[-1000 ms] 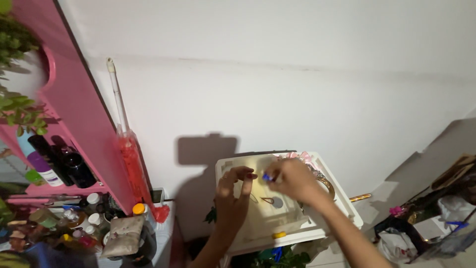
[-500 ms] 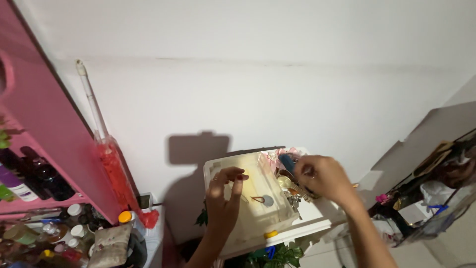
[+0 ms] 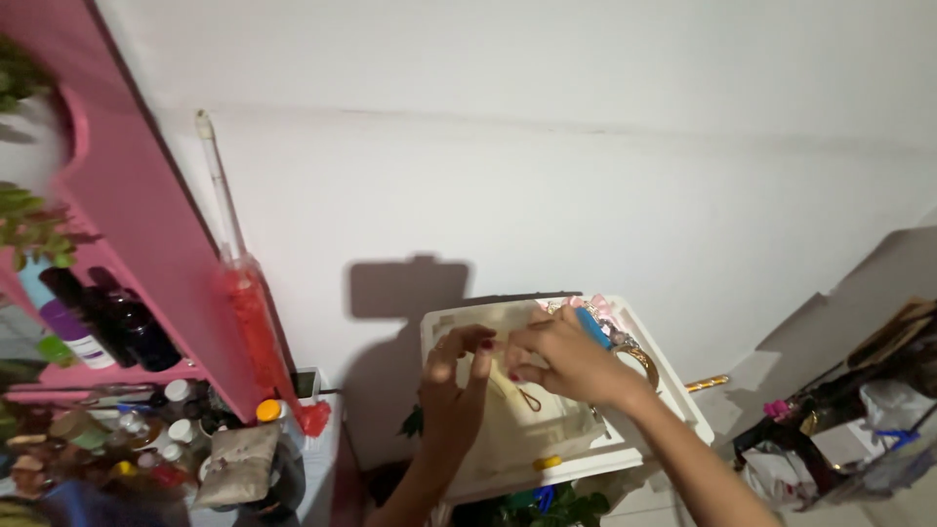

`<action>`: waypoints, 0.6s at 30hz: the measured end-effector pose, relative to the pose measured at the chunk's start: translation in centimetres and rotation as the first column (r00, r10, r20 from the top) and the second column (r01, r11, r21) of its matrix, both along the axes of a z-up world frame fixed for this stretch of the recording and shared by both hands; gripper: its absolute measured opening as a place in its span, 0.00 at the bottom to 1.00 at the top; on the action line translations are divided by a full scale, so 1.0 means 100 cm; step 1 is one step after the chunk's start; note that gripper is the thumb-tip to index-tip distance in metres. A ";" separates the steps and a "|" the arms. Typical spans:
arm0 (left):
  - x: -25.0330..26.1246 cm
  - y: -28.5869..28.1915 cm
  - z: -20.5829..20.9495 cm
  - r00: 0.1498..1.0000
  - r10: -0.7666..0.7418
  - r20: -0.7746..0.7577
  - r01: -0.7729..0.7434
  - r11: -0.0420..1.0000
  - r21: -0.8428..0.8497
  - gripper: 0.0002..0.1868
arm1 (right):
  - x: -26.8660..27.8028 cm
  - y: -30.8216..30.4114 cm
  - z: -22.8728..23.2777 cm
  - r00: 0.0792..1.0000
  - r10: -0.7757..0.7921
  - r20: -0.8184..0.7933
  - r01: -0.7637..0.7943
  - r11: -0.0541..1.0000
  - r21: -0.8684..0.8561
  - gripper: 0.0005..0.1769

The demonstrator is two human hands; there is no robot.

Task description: Organizing small personal items including jewelry, hair accessories, and cosmetic products on a vanity desk.

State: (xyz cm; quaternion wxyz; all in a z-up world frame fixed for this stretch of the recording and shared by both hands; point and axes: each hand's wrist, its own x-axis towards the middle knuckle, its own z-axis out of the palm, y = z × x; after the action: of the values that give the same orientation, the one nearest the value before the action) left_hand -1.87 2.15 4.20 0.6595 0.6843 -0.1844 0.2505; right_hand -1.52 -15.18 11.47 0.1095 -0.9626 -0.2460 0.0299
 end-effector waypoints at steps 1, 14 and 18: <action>0.001 0.000 -0.001 1.000 0.005 0.020 -0.005 1.000 0.009 0.07 | 0.008 0.000 -0.010 1.000 0.010 0.030 -0.013 0.995 0.102 0.06; 0.004 -0.002 -0.006 1.000 -0.013 -0.006 0.013 1.000 -0.014 0.08 | 0.003 -0.006 -0.008 0.978 -0.071 -0.196 0.090 0.991 0.095 0.08; 0.003 -0.002 -0.006 1.000 -0.003 -0.014 0.003 1.000 -0.006 0.07 | 0.000 -0.058 0.007 0.928 -0.325 -0.181 0.366 0.884 0.290 0.03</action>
State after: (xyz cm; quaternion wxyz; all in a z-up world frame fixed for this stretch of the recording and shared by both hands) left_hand -1.53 1.99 3.60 0.6631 0.6840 -0.1800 0.2452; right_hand -1.54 -21.03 12.14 0.2826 -0.9566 -0.0643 0.0310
